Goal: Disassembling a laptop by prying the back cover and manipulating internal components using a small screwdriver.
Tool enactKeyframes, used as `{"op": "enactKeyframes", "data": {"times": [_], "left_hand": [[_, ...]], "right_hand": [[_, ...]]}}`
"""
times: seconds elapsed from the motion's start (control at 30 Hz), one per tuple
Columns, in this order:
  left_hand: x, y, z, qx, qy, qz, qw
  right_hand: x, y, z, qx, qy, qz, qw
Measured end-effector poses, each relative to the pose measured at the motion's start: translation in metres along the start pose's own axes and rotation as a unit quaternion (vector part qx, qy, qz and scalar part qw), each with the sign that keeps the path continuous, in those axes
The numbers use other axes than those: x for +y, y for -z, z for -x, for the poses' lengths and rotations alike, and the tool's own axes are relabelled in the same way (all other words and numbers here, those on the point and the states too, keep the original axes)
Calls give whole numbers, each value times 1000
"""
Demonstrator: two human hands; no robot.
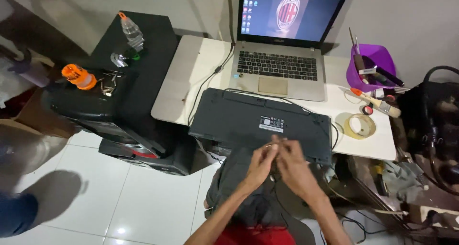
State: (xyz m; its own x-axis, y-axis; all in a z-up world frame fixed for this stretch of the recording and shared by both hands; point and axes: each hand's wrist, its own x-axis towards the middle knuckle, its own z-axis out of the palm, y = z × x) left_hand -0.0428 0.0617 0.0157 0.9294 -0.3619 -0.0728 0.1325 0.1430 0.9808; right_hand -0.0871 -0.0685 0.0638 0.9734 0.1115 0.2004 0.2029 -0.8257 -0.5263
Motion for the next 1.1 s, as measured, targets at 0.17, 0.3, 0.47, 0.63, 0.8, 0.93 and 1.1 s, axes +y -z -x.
{"op": "enactKeyframes", "data": {"times": [0.17, 0.3, 0.47, 0.63, 0.8, 0.93, 1.1], "left_hand": [[-24, 37, -13, 131, -58, -35, 989], [31, 70, -29, 131, -82, 22, 988], [54, 151, -86, 115, -133, -151, 973], [76, 178, -112, 144, -102, -290, 941], [69, 171, -121, 158, -55, -302, 938], [72, 173, -114, 136, -111, -319, 931], [69, 170, -117, 148, -167, -354, 908]], "right_hand": [[-11, -4, -40, -6, 81, 92, 992], [26, 3, -94, 50, 50, 112, 991], [64, 0, -150, 69, 115, 155, 979], [78, -30, -200, 27, 104, 128, 986], [92, -57, -247, 8, 109, 68, 992], [95, -72, -269, -1, 107, 79, 991], [55, -57, -260, 74, 129, 92, 985]]}}
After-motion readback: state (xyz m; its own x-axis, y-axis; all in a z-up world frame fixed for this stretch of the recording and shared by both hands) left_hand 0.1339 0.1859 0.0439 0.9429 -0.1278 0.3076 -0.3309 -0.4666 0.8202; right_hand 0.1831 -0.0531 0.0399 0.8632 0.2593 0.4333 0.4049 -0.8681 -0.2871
